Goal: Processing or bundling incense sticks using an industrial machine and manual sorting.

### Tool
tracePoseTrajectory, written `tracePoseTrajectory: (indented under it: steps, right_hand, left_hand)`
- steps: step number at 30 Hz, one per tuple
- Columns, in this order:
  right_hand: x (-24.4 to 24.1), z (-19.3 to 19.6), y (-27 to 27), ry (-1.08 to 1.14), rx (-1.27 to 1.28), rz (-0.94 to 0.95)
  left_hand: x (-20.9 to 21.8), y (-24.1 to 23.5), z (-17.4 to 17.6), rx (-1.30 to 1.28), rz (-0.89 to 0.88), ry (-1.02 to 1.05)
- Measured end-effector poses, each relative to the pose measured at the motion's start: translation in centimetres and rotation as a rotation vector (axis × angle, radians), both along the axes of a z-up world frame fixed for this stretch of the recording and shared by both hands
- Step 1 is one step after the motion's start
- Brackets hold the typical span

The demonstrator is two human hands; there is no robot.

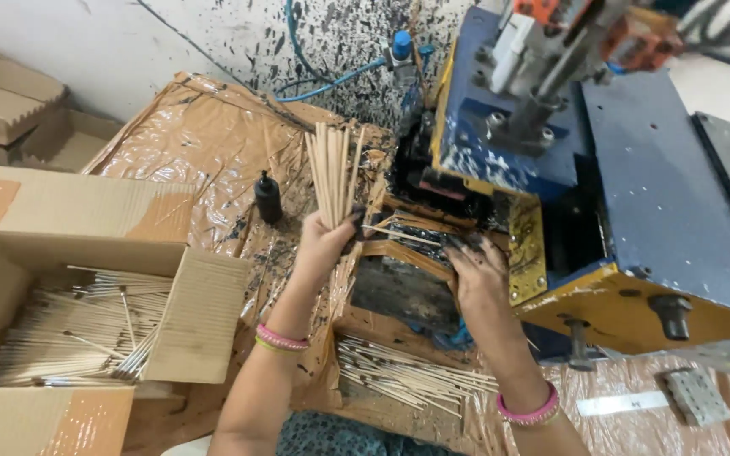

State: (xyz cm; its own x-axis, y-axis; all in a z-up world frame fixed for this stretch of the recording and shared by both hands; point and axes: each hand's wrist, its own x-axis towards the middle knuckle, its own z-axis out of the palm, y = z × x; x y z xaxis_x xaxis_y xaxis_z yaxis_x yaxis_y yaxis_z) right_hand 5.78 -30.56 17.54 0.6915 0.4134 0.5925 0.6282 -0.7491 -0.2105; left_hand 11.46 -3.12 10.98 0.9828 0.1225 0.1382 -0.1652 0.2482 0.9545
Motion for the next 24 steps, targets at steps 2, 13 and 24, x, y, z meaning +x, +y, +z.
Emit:
tracePoseTrajectory:
  steps: [2, 13, 24]
  right_hand:
    - [0.3, -0.8, -0.2, -0.029, -0.1, -0.059]
    - [3.6, -12.4, -6.5, 0.092, 0.257, -0.267]
    - [-10.4, -7.9, -11.3, 0.139, 0.723, -0.545]
  left_hand:
    - [1.4, -0.8, -0.9, -0.033, -0.002, 0.043]
    - [1.4, -1.6, -1.3, -0.295, -0.11, 0.075]
    - [-10.9, 2.0, -6.2, -0.008, 0.08, 0.068]
